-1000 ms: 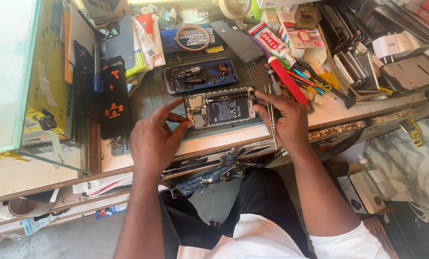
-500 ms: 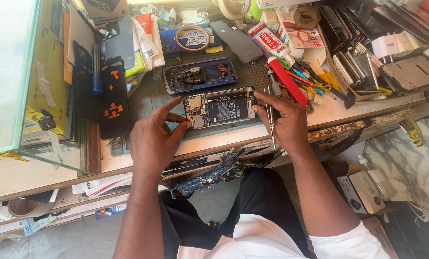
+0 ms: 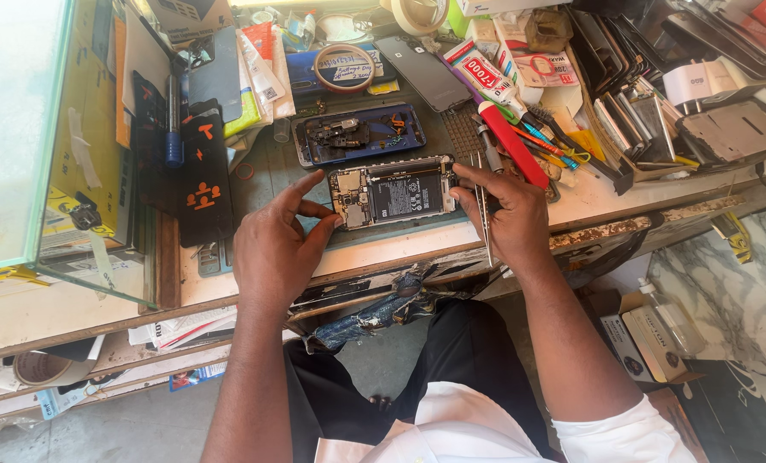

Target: The person works on a disassembled smartphone at a cluttered repair bench. They use a red utility knife to scrape adhesive from the phone frame, spray a clear liquid onto the device, and then use tweezers to remove small components and debris from the interior.

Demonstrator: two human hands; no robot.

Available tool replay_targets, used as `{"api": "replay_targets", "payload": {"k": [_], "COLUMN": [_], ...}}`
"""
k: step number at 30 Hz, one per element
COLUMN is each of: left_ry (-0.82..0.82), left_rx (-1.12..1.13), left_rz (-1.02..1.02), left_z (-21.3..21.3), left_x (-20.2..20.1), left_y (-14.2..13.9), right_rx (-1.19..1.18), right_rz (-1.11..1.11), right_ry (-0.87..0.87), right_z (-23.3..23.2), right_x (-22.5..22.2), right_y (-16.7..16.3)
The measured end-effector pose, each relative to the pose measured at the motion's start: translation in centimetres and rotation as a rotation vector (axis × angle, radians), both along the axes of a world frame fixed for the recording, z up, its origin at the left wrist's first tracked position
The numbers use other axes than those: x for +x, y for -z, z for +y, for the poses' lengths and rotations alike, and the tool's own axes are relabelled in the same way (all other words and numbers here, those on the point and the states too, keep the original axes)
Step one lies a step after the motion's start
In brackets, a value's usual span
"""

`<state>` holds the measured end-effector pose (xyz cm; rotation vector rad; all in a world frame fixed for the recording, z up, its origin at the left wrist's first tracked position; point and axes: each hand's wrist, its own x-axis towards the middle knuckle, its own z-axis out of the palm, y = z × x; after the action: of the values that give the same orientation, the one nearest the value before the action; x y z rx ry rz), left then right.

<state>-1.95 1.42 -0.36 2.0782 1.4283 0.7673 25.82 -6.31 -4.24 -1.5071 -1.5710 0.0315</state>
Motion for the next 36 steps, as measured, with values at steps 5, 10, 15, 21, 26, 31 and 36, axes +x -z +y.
{"api": "replay_targets", "payload": {"k": [5, 10, 15, 21, 26, 31, 36], "left_ry": [0.0, 0.005, 0.007, 0.022, 0.02, 0.001, 0.005], "left_rx": [0.0, 0.006, 0.03, 0.081, 0.096, 0.047, 0.052], "left_rz": [0.003, 0.009, 0.019, 0.017, 0.023, 0.054, 0.039], "left_z": [-0.07, -0.1, -0.09, -0.17, -0.15, -0.16, -0.15], "left_x": [0.02, 0.01, -0.03, -0.04, -0.04, 0.12, 0.07], "left_y": [-0.1, -0.2, -0.05, 0.26, 0.21, 0.09, 0.05], "right_rx": [-0.001, -0.014, -0.01, -0.004, -0.016, -0.007, -0.024], "right_rz": [-0.002, -0.003, -0.008, -0.002, -0.002, -0.009, 0.008], "right_ry": [-0.002, -0.001, 0.001, -0.01, -0.001, -0.008, 0.004], "right_z": [0.0, 0.02, 0.08, 0.07, 0.07, 0.07, 0.08], "right_x": [-0.03, 0.02, 0.04, 0.06, 0.07, 0.09, 0.04], "right_y": [0.02, -0.02, -0.05, -0.06, -0.06, -0.05, -0.06]}}
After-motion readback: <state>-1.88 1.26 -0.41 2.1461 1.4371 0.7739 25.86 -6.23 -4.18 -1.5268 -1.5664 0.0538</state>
